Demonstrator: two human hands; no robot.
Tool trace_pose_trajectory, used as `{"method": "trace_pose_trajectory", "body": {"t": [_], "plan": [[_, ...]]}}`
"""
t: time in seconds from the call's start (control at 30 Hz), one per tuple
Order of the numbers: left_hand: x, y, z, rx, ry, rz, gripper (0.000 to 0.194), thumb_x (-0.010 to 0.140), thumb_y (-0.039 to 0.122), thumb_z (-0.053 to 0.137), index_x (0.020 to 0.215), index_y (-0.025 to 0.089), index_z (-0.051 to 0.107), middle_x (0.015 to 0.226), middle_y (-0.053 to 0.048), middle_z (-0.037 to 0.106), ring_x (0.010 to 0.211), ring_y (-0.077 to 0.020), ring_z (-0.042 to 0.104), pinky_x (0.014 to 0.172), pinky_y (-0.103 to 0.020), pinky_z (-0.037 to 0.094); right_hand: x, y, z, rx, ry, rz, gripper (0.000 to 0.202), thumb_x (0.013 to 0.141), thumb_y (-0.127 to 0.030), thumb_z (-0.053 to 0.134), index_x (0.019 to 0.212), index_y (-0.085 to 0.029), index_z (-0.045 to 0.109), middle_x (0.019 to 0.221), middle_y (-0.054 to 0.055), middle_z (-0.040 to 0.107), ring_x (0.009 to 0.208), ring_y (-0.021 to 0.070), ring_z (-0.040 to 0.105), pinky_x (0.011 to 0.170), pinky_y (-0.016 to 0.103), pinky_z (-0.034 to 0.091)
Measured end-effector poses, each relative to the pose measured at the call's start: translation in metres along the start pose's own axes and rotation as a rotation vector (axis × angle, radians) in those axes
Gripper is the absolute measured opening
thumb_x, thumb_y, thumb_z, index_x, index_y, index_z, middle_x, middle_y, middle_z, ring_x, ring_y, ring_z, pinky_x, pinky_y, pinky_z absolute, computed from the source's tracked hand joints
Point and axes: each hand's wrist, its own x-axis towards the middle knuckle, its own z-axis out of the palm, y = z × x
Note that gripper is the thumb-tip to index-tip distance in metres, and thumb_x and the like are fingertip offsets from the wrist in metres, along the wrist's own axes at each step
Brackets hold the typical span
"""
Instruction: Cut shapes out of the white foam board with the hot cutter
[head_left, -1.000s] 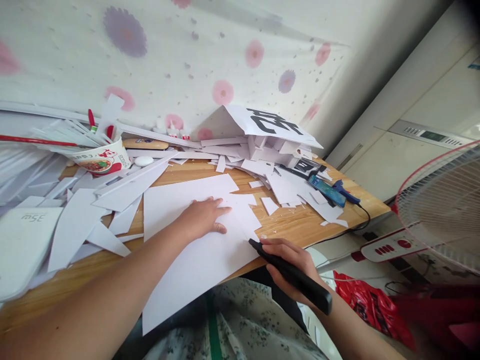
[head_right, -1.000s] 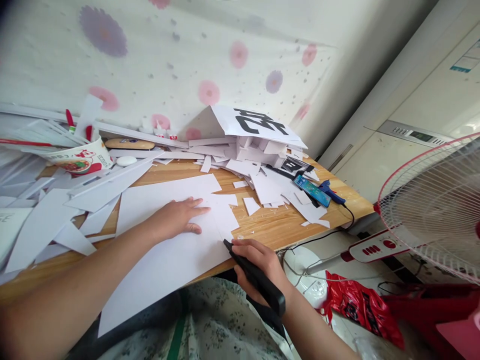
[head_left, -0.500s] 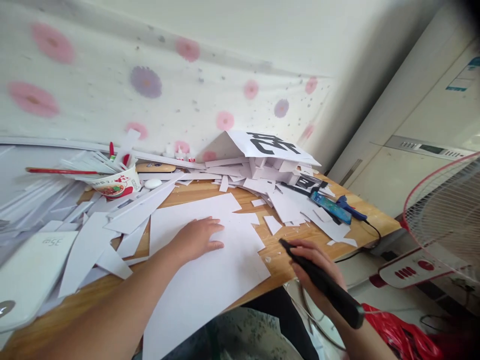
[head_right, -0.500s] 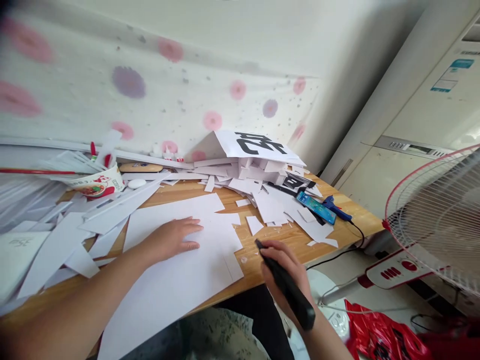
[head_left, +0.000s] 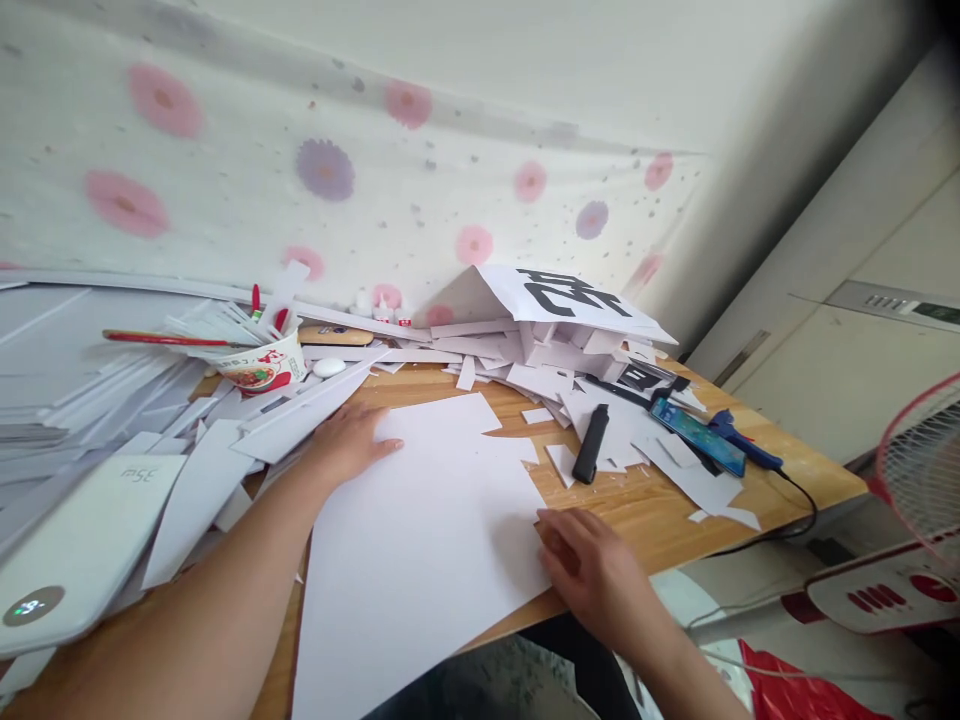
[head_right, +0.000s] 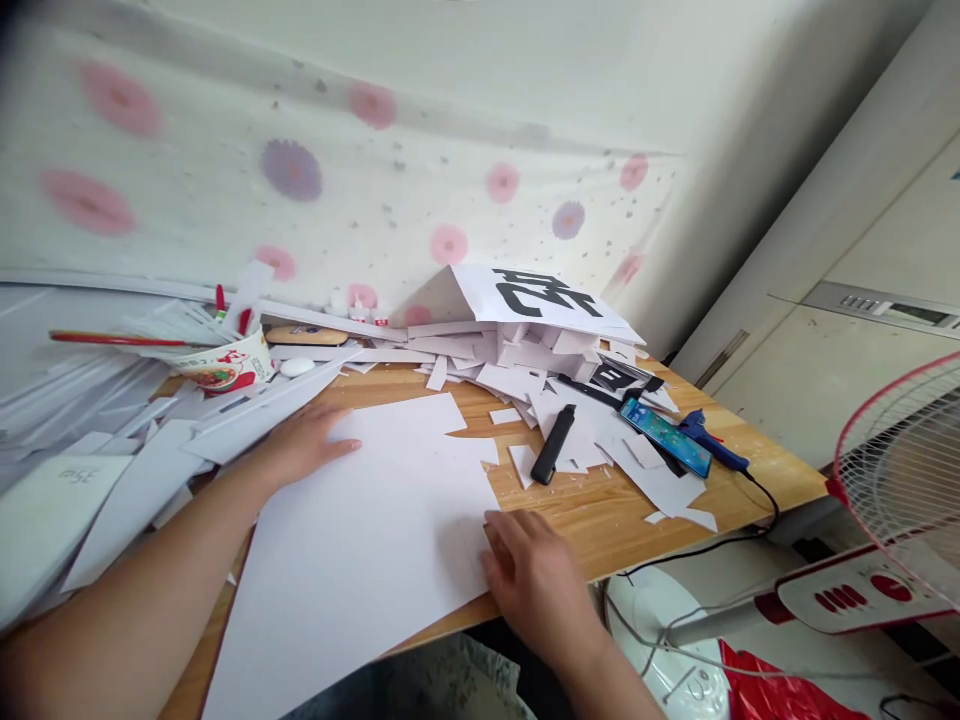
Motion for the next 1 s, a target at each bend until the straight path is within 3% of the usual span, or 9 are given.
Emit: {"method": "trace_pose_trajectory", "body": {"t": [0.1,0.3,0.5,0.6,0.73,0.87,1.0], "plan": [[0.003,-0.001,0.001,-0.006,0.028,-0.015,0.067,0.083,0.057,0.048,0.136,0.015,0.050,0.143,-0.017,0.048,0.133,-0.0333,0.042,0.107,-0.046,0.034,-0.013,-0.013,0.007,-0.031,-0.028,-0.025,0.032,0.082,-0.025,0.064,0.114,-0.018,0.063,0.109,0.013,0.066,0.096,0.0306,0.062,0.081,0.049,0.057],[0.010,-0.003,0.004,-0.030,0.133,-0.090,0.065,0.080,0.058,0.050,0.131,0.018,0.055,0.133,-0.015,0.056,0.122,-0.0353,0.049,0.100,-0.043,0.040,-0.024,-0.005,0.009,-0.041,0.020,0.001,0.026,0.089,-0.021,0.055,0.114,-0.018,0.064,0.114,0.013,0.065,0.103,0.0283,0.060,0.089,0.047,0.054],[0.006,-0.003,-0.008,-0.090,0.253,-0.154,0.053,0.078,0.063,0.049,0.104,0.022,0.070,0.111,-0.015,0.061,0.110,-0.0362,0.055,0.089,-0.041,0.044,-0.030,-0.002,0.009,0.072,0.078,0.118,0.036,0.087,-0.025,0.058,0.122,-0.020,0.059,0.110,0.010,0.066,0.101,0.0264,0.060,0.086,0.042,0.052],[0.001,-0.001,-0.017,-0.162,0.311,-0.160,0.044,0.076,0.061,0.050,0.086,0.022,0.068,0.106,-0.012,0.059,0.101,-0.0319,0.059,0.079,-0.037,0.045,-0.031,0.001,0.008,0.245,0.107,0.268,0.039,0.085,-0.028,0.059,0.123,-0.023,0.056,0.098,0.006,0.067,0.088,0.0228,0.062,0.081,0.039,0.051],[-0.004,-0.004,-0.031,-0.300,0.329,-0.119,0.041,0.075,0.061,0.050,0.082,0.023,0.063,0.103,-0.007,0.062,0.092,-0.0275,0.061,0.069,-0.033,0.041,-0.031,0.006,0.004,0.662,0.137,0.427,0.041,0.084,-0.039,0.063,0.120,-0.023,0.051,0.077,0.001,0.063,0.068,0.0173,0.059,0.062,0.028,0.047],[-0.006,-0.008,-0.040,-0.477,0.349,-0.138,0.043,0.072,0.064,0.050,0.077,0.023,0.061,0.078,-0.003,0.065,0.076,-0.0249,0.058,0.062,-0.032,0.037,-0.032,0.006,-0.007,1.016,0.149,0.425,0.035,0.078,-0.047,0.071,0.100,-0.022,0.061,0.079,0.002,0.063,0.072,0.0160,0.058,0.062,0.025,0.045],[-0.010,-0.008,-0.040,-0.669,0.411,-0.148,0.045,0.070,0.066,0.051,0.067,0.021,0.057,0.064,0.000,0.056,0.064,-0.0203,0.051,0.056,-0.029,0.030,-0.031,0.000,-0.022,1.103,0.048,0.383,0.032,0.074,-0.049,0.074,0.088,-0.021,0.072,0.078,0.005,0.067,0.069,0.0169,0.060,0.060,0.025,0.046]]}}
